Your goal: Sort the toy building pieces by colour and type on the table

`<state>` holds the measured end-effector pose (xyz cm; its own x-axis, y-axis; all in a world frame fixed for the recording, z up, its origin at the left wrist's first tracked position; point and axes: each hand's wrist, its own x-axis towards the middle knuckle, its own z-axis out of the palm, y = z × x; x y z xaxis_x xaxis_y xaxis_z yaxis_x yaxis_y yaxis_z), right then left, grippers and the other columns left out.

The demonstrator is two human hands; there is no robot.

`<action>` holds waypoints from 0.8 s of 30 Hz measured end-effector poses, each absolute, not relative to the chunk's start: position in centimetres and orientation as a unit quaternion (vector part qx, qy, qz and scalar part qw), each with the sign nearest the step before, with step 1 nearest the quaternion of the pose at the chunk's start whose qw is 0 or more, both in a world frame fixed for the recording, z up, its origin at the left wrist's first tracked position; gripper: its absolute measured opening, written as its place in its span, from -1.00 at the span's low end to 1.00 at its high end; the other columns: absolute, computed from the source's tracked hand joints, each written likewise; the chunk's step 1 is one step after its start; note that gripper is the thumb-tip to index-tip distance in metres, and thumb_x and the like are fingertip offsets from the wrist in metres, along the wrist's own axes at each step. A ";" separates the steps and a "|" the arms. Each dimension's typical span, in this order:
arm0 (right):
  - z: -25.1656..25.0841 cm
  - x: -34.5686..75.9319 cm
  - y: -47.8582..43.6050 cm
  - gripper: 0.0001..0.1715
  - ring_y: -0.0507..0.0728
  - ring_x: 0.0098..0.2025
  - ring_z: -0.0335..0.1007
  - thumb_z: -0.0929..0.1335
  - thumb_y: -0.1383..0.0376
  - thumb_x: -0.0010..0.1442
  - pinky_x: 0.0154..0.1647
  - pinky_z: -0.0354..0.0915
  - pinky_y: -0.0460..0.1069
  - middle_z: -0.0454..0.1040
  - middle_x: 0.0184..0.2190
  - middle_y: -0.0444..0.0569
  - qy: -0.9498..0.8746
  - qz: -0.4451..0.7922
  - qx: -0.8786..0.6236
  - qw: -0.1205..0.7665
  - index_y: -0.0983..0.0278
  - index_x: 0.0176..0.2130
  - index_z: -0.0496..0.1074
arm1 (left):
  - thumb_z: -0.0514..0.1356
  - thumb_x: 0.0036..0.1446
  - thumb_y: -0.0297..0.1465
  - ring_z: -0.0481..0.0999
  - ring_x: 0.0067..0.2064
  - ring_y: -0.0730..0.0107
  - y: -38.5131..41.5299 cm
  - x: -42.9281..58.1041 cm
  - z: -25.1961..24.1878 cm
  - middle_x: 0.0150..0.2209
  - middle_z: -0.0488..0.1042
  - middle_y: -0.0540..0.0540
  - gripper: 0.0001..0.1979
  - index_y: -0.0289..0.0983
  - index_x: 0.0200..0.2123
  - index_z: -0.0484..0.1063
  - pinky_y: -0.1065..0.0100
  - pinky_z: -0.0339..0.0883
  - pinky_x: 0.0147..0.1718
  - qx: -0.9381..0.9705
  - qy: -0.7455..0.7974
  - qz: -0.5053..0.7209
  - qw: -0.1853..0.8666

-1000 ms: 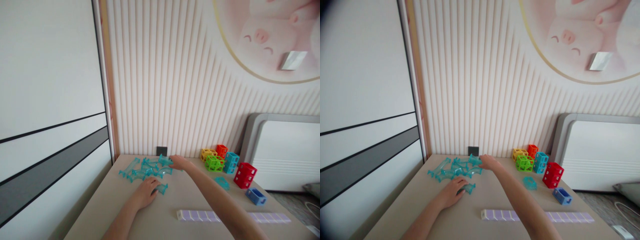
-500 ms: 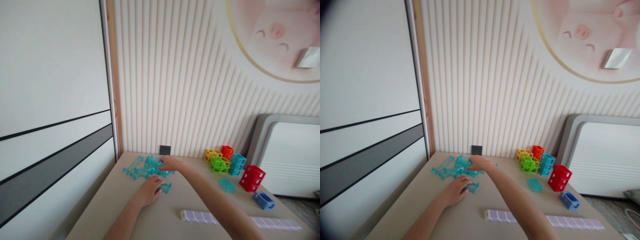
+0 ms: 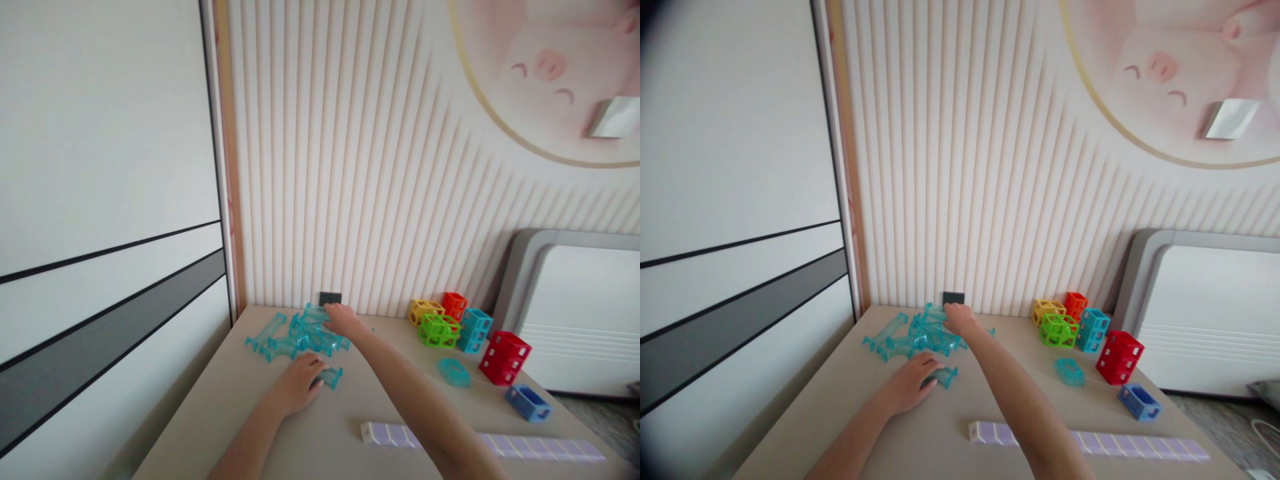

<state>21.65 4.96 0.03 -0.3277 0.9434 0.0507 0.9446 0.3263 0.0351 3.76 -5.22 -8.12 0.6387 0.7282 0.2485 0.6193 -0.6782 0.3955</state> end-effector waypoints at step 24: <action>-0.1 21.6 1.1 -0.28 0.25 0.17 0.34 0.42 -0.05 0.19 0.21 0.13 0.07 0.48 0.09 0.09 -0.888 -0.090 -0.451 0.031 0.17 0.23 0.30 | 0.12 0.16 -0.50 0.36 0.19 0.13 -4.6 3.7 -9.3 0.11 0.43 -0.13 -0.59 -0.15 0.08 0.40 0.05 0.22 0.23 0.895 0.363 0.216 0.141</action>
